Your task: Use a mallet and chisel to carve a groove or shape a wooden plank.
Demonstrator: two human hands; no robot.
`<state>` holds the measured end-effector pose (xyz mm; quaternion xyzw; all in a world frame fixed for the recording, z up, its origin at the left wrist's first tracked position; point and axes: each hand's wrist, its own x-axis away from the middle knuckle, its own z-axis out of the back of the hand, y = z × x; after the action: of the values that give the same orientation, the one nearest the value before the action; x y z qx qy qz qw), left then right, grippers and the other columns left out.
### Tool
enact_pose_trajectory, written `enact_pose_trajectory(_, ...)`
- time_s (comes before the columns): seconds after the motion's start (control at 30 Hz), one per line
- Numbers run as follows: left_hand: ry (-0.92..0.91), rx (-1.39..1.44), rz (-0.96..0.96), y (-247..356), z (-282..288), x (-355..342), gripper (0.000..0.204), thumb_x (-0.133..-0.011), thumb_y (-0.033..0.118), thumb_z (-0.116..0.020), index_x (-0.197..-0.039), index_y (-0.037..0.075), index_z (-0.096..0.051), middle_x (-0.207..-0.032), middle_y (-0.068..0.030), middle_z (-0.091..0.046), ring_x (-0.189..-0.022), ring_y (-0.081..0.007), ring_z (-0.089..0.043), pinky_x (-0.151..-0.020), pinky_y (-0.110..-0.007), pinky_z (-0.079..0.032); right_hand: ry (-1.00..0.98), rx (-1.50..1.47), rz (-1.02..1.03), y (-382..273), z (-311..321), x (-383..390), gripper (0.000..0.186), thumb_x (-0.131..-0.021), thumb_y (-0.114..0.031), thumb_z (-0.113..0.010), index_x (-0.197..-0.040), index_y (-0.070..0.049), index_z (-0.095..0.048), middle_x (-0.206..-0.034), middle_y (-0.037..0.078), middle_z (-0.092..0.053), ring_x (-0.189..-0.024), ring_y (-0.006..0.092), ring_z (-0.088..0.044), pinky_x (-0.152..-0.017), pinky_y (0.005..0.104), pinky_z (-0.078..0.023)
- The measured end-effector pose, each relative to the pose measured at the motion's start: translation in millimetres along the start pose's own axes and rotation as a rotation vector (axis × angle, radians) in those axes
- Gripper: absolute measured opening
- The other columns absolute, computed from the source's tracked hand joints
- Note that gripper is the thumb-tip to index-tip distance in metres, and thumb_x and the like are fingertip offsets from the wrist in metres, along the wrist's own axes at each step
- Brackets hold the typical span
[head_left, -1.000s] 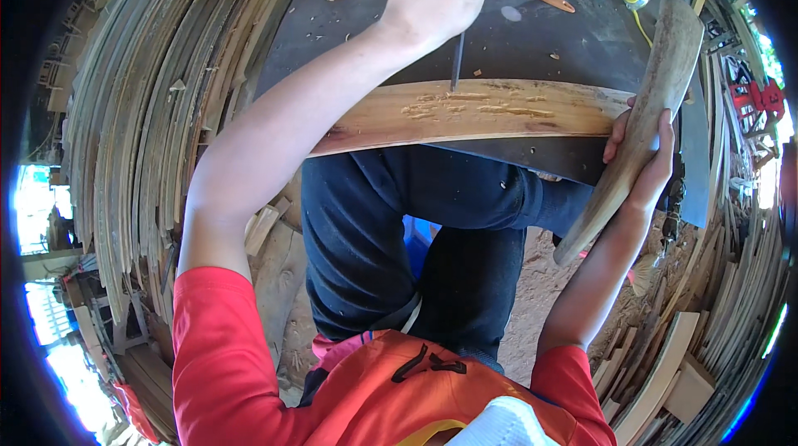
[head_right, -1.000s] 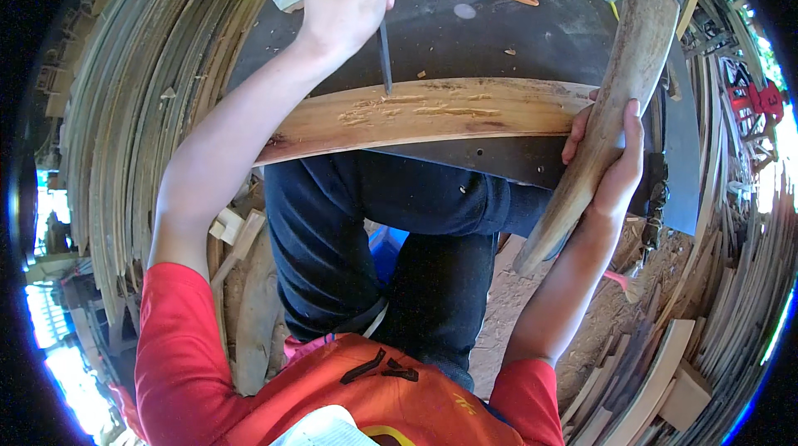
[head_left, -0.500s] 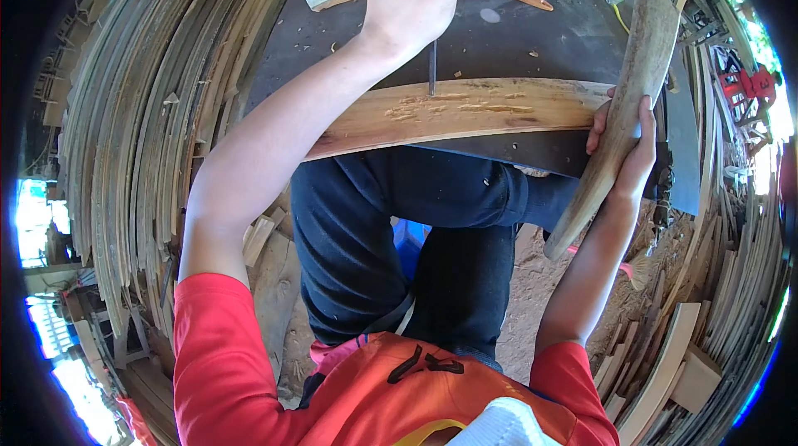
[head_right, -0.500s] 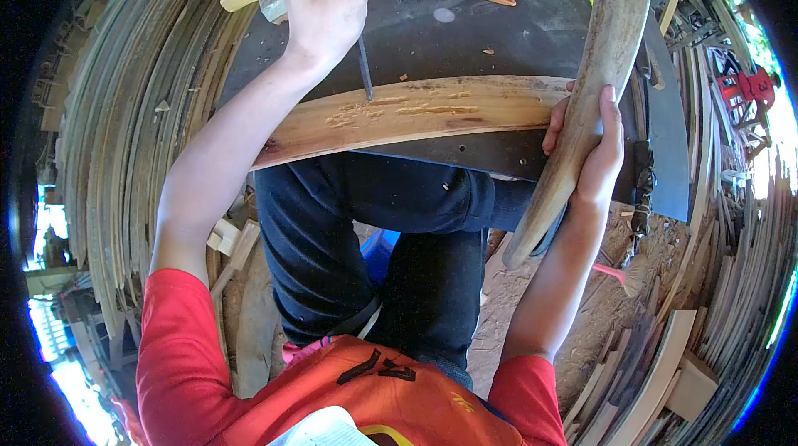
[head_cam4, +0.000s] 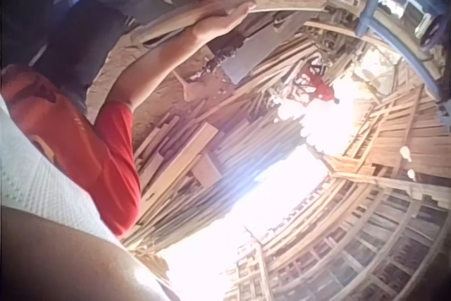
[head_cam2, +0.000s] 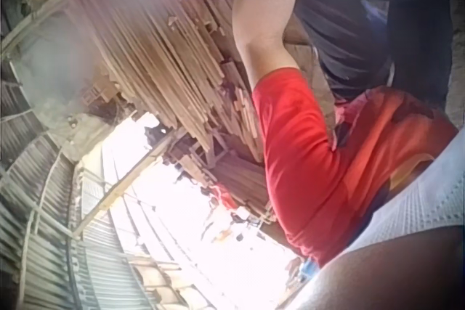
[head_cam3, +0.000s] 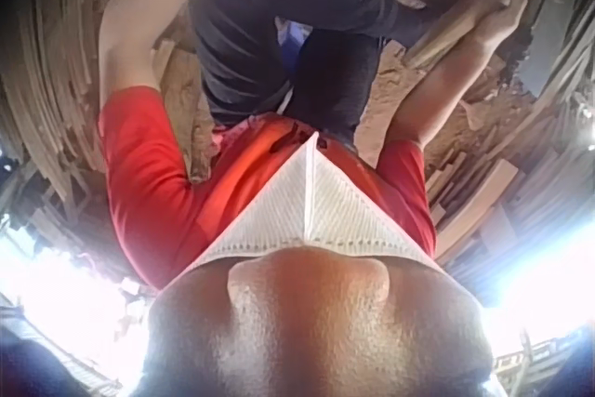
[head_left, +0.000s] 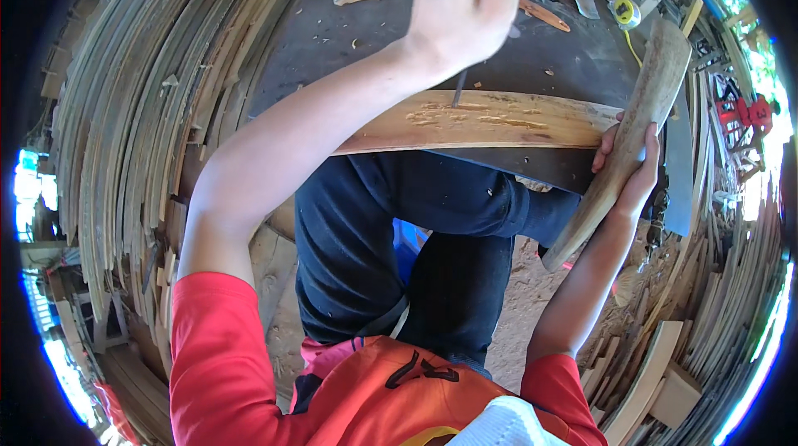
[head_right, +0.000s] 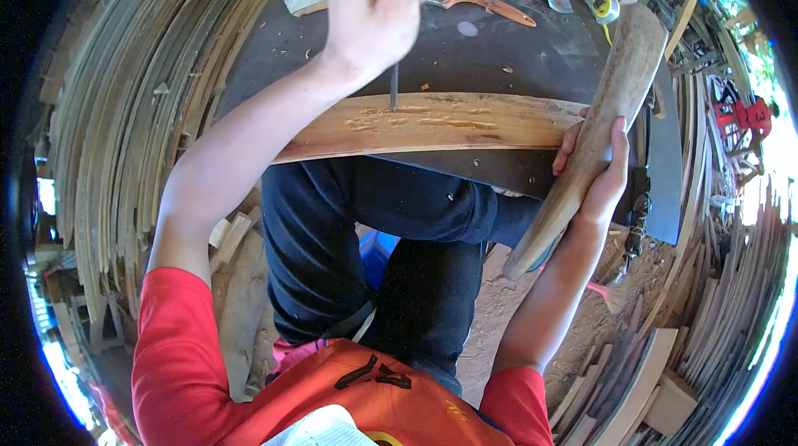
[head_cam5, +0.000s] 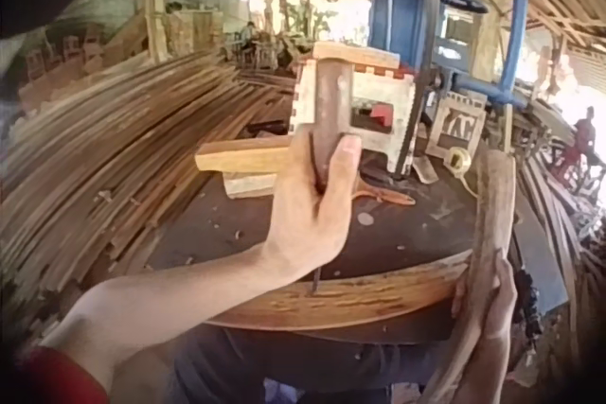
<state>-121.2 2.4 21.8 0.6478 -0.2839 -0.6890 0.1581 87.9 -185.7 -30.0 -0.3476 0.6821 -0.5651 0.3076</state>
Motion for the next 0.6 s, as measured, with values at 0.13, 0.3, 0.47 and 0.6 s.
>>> enact_pose_trajectory(0.13,-0.039,0.161,0.249,30.1,4.3,3.4,0.026,-0.105,0.023,-0.057,-0.11,-0.002,-0.052,-0.077,-0.0097,-0.059,-0.068,-0.0154,-0.058,-0.06,-0.032,-0.047,-0.022,0.022,0.017,-0.4,0.6,-2.8,0.059,-0.104,-0.056,-0.04,-0.115,0.001,-0.054,-0.07,0.009,-0.055,-0.053,0.0174,-0.053,-0.048,0.0291,-0.043)
enact_pose_trajectory(0.3,-0.019,0.062,-0.109,15.7,2.6,1.4,0.028,-0.103,0.022,-0.059,-0.113,-0.003,-0.051,-0.082,-0.0149,-0.061,-0.071,-0.0237,-0.064,-0.062,-0.037,-0.049,-0.018,0.018,0.0,0.2,-2.8,-3.0,0.059,-0.103,-0.056,-0.04,-0.115,0.0,-0.054,-0.07,0.009,-0.055,-0.054,0.0179,-0.054,-0.049,0.0294,-0.043)
enact_pose_trajectory(0.47,-0.016,-0.015,-0.095,11.6,-1.7,3.7,0.032,-0.103,0.028,-0.059,-0.113,-0.002,-0.051,-0.081,-0.0226,-0.061,-0.067,-0.0345,-0.063,-0.06,-0.042,-0.048,-0.021,0.014,-0.007,-1.0,0.3,-2.7,0.06,-0.104,-0.056,-0.041,-0.116,0.001,-0.055,-0.071,0.009,-0.056,-0.053,0.0189,-0.054,-0.05,0.0309,-0.044)
enact_pose_trajectory(0.6,-0.095,0.048,0.237,30.2,2.1,5.4,0.033,-0.103,0.03,-0.058,-0.111,-0.001,-0.051,-0.07,-0.0203,-0.057,-0.057,-0.036,-0.061,-0.054,-0.042,-0.046,-0.017,0.179,0.018,-7.5,1.8,0.7,0.056,-0.103,-0.051,-0.05,-0.118,0.003,-0.056,-0.072,0.009,-0.059,-0.053,0.018,-0.056,-0.049,0.0312,-0.045)
